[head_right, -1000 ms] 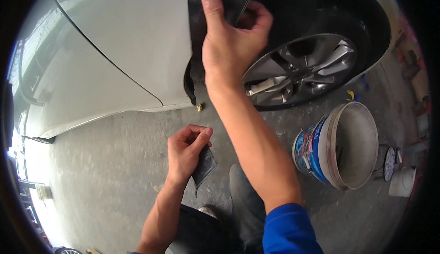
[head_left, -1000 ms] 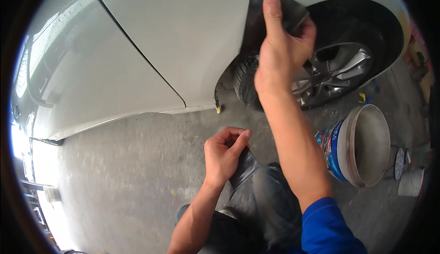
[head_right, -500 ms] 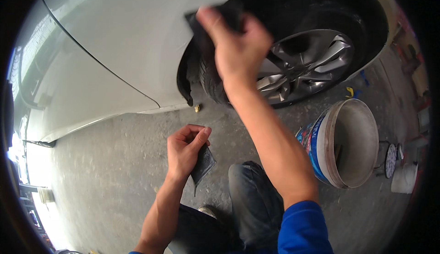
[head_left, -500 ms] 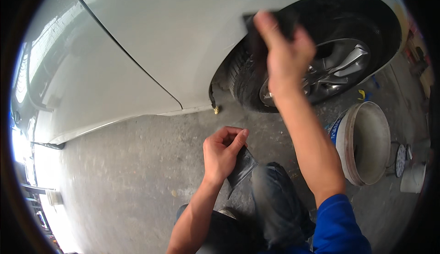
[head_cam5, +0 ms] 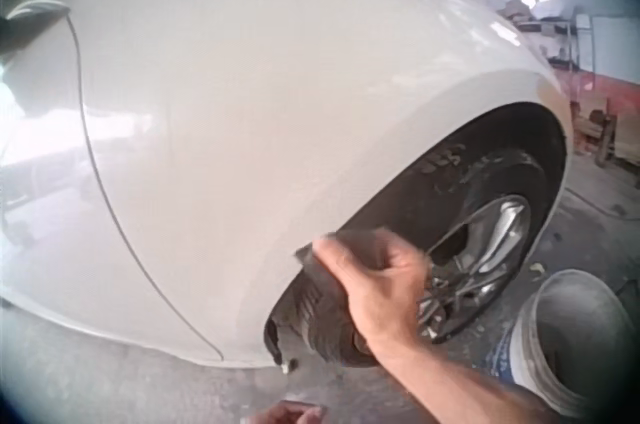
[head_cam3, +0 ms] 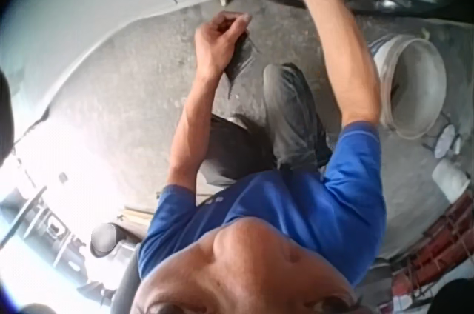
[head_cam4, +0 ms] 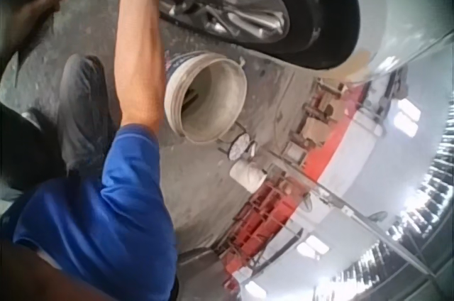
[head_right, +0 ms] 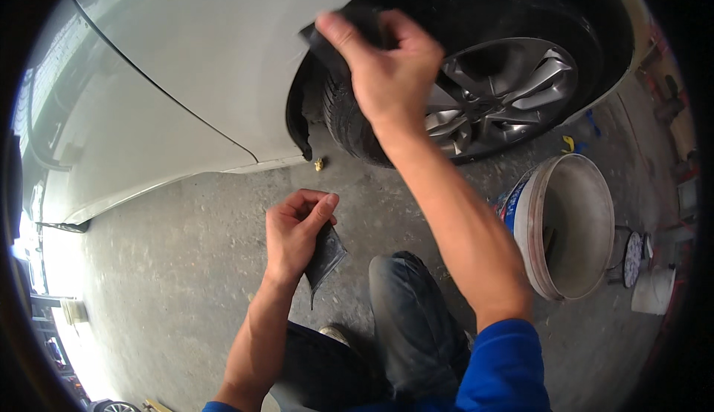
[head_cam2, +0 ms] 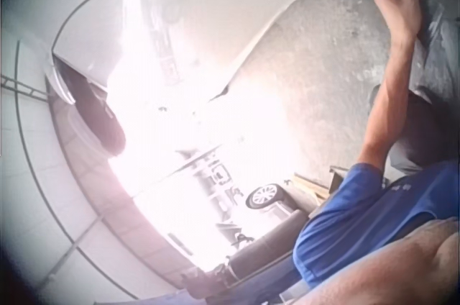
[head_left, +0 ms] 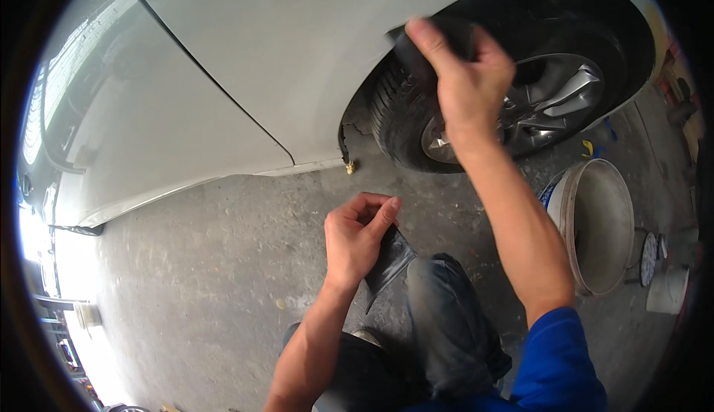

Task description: The person kneels beside a white car and uses a sanding block to sand the front wheel arch and adjacent fender area. They repeatedly rub the surface with the block, occasionally pausing to feel the panel with their hand.

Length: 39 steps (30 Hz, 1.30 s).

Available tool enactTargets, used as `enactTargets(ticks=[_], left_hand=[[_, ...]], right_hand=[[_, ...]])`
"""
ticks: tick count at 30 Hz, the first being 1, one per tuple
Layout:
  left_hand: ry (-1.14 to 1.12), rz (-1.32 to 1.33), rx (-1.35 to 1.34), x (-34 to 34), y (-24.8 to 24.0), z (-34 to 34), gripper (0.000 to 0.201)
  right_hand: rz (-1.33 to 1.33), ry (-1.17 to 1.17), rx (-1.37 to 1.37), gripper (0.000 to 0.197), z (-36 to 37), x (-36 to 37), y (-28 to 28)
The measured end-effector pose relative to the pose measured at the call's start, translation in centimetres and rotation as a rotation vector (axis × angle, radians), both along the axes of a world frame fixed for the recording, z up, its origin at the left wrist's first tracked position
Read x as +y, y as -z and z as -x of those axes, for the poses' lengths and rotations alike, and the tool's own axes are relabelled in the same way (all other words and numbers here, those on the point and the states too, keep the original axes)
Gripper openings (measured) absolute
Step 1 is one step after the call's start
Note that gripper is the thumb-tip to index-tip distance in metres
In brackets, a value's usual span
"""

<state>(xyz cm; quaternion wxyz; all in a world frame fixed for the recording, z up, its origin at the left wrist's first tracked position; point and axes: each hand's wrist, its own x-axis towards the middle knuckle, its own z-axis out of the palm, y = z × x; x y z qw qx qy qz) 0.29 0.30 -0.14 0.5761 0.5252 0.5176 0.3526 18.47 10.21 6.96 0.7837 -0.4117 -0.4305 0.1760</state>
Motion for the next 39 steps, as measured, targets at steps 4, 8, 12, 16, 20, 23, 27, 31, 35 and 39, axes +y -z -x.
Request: enactTargets(ticks=[4,8,12,16,20,23,27,31,35,39], left_hand=[[0.009,-0.019,-0.060,-0.4,-0.7,-0.7,0.022],[-0.001,0.006,-0.002,-0.4,-0.4,-0.1,0.022],[0.027,-0.032,-0.051,-0.3,-1.0,-1.1,0.023],[-0.013,-0.008,-0.027,-0.1,-0.5,-0.2,0.024],[-0.004,-0.019,-0.065,-0.3,-0.5,-0.5,0.023],[-0.005,0.000,-0.053,-0.1,-0.4,-0.3,0.023],[0.023,-0.030,-0.091,-0.3,-0.5,-1.0,0.025],[0.017,-0.033,-0.045,0.1,-0.2,-1.7,0.024],[-0.006,-0.021,-0.077,0.0,-0.3,-1.1,0.024],[0.036,-0.097,0.034,0.4,0.2,-1.9,0.028]], right_hand=[[-0.204,0.067,0.244,0.023,1.2,0.2,-1.6],[-0.019,0.028,-0.074,0.029,-1.1,0.2,-0.5],[-0.184,0.094,0.160,0.027,0.7,0.6,-1.4],[0.048,-0.048,-0.089,0.028,0.0,0.0,0.3],[-0.185,0.101,0.152,0.028,0.2,0.4,-2.1],[-0.078,0.078,-0.051,0.030,0.5,0.8,0.3],[-0.096,-0.054,0.230,0.044,-0.5,0.2,-3.9],[-0.030,-0.002,0.142,0.059,1.2,1.0,-0.4],[-0.093,-0.135,0.278,0.065,-0.2,0.2,-4.4],[-0.045,-0.008,0.137,0.061,2.5,0.5,-0.6]])
